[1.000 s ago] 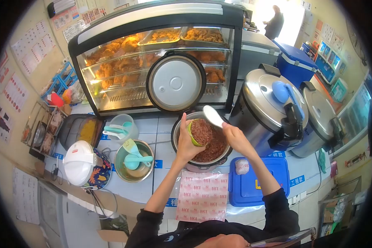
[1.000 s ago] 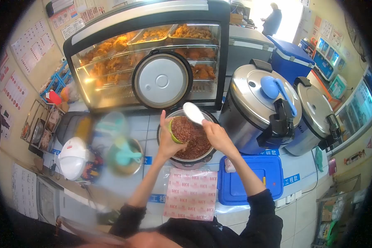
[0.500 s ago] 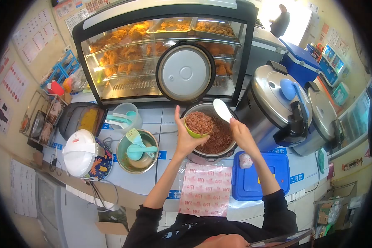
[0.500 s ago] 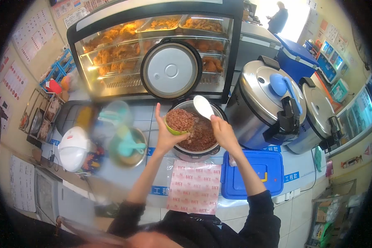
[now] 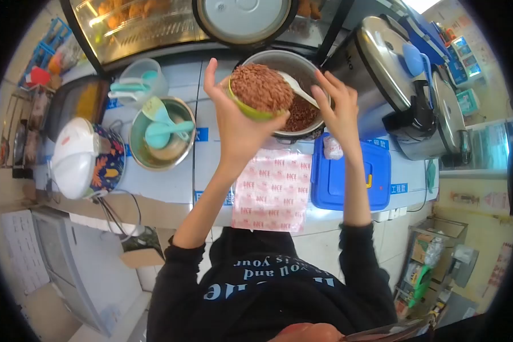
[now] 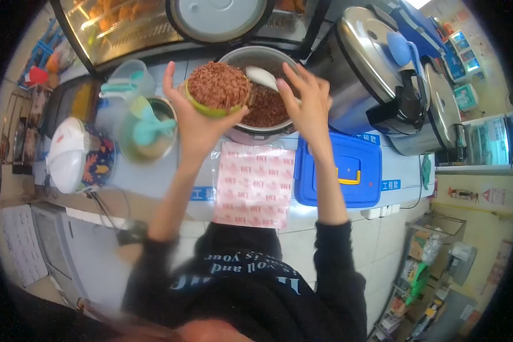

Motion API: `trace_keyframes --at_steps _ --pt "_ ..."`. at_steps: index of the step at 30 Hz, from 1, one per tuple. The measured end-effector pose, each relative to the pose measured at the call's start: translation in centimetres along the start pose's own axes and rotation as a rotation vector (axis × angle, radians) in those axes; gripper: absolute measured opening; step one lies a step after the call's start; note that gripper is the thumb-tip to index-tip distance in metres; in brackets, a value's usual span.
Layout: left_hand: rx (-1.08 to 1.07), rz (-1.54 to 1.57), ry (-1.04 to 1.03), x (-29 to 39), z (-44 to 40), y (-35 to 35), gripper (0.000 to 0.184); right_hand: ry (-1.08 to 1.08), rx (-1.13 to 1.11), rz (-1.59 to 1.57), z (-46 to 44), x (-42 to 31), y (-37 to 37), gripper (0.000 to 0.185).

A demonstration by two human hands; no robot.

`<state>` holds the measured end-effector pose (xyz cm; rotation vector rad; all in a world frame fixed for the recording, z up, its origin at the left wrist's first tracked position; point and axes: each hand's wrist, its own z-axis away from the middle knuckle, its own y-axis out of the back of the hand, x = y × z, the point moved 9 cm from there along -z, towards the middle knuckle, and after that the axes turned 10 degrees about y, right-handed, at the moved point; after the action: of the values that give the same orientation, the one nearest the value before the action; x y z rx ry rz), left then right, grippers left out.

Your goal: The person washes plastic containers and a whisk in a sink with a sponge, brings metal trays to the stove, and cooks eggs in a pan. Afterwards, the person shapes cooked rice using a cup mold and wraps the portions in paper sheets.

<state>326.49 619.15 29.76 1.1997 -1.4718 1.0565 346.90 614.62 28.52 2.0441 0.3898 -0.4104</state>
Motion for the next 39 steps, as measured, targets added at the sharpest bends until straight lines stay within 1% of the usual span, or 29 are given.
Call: trace_keyframes --at_steps 1,3,5,6,8,9,11,12,13,14,15,16,18,19,21,24,25,26,27,28,29,30,31,32,33,36,37,38,39 --pt "0.014 0.002 0.022 -0.7 1.6 0.3 0.116 0.035 0.022 -0.299 2.1 -0.7 -0.2 0.049" --pt "-0.054 0.157 0.036 -1.9 5.7 -0.6 0.112 -0.432 0.054 -1.111 8.8 -1.5 -5.2 0.051" --pt "-0.110 -0.234 0.036 -4.2 10.9 -2.4 0.111 -0.867 0.196 -1.675 15.8 -3.3 -9.1 0.053" --pt "-0.114 -0.239 0.038 -4.9 12.4 -1.9 0.111 -0.871 0.200 -1.679 17.5 -3.2 -9.5 0.053" --pt "-0.379 -0.576 0.103 -7.9 14.8 -2.7 0.119 -0.900 0.339 -1.624 20.9 -1.4 -9.6 0.052" --pt "-0.385 -0.578 0.103 -9.3 14.7 -1.1 0.119 -0.913 0.409 -1.593 22.3 -0.4 -9.5 0.051" --pt "-0.696 -0.692 0.209 -14.6 15.7 0.8 0.109 -0.939 0.533 -1.527 24.3 0.9 -8.9 0.051" --pt "-0.696 -0.696 0.216 -16.7 15.8 1.5 0.109 -0.857 0.350 -1.200 24.4 0.7 -8.2 0.047" --pt "-0.688 -0.834 0.196 -19.1 16.1 2.3 0.108 -0.512 0.293 -0.589 24.8 2.0 -7.8 0.040" --pt "-0.679 -0.973 0.170 -21.1 16.4 2.8 0.107 -0.401 0.179 -0.331 24.8 0.8 -9.6 0.041" --pt "-0.685 -0.978 0.168 -22.6 17.0 2.9 0.107 -0.286 0.069 -0.072 24.5 -1.0 -11.4 0.044" --pt "-0.696 -1.004 0.118 -23.8 17.4 2.5 0.107 -0.290 0.077 -0.071 25.1 -1.2 -12.6 0.044" --pt "-0.699 -1.026 0.056 -24.6 16.5 2.0 0.107 -0.168 -0.187 0.128 24.8 -2.5 -15.6 0.053" --pt "-0.676 -1.003 0.060 -25.1 16.5 2.2 0.106 -0.160 -0.204 0.128 25.1 -2.0 -15.8 0.053" --pt "-0.672 -0.987 0.073 -25.1 17.3 3.0 0.106 -0.371 -0.380 0.080 24.5 -1.3 -16.2 0.055" --pt "-0.616 -0.944 0.130 -23.9 17.8 3.4 0.103 -0.428 -0.491 0.121 22.5 -2.2 -14.8 0.055" --pt "-0.541 -0.893 0.161 -22.9 17.8 4.2 0.090 -0.422 -0.507 0.122 22.4 -2.2 -14.3 0.055" --pt "-0.468 -0.845 0.187 -22.1 17.8 5.2 0.078 -0.364 -0.480 0.084 22.2 -2.5 -13.5 0.057" --pt "-0.462 -0.847 0.189 -22.5 18.2 6.1 0.078 -0.305 -0.444 0.044 21.1 -3.2 -12.6 0.059" --pt "-0.352 -0.845 0.150 -22.5 18.4 7.8 0.058 -0.222 -0.387 -0.026 19.9 -4.4 -11.3 0.058" --pt "-0.247 -0.842 0.119 -22.1 19.2 9.5 0.038 -0.222 -0.400 -0.031 19.2 -5.0 -11.2 0.058" --pt "-0.252 -0.845 0.131 -21.4 19.9 10.5 0.038 -0.208 -0.402 -0.227 18.4 -6.2 -12.1 0.052" --pt "-0.142 -0.825 0.176 -20.5 20.1 12.4 0.030 -0.194 -0.393 -0.419 17.7 -7.4 -13.2 0.046" --pt "-0.030 -0.802 0.216 -19.6 20.3 14.1 0.027 -0.191 -0.368 -0.528 17.3 -8.6 -15.3 0.049" --pt "-0.034 -0.799 0.212 -19.1 20.7 14.7 0.027 -0.182 -0.341 -0.637 17.1 -9.9 -18.0 0.052" --pt "-0.001 -0.838 0.250 -18.2 22.0 16.3 0.025 -0.123 -0.327 -0.736 18.5 -11.3 -26.2 0.046" --pt "-0.060 -0.839 0.255 -18.3 22.5 15.9 0.024 -0.026 -0.286 -0.698 18.6 -11.7 -27.8 0.041" --pt "-0.119 -0.840 0.265 -18.5 22.8 15.5 0.023 0.068 -0.248 -0.661 18.6 -12.4 -28.2 0.036" --pt "-0.127 -0.848 0.262 -18.5 22.9 15.3 0.023 0.062 -0.240 -0.665 18.5 -12.9 -26.9 0.036"
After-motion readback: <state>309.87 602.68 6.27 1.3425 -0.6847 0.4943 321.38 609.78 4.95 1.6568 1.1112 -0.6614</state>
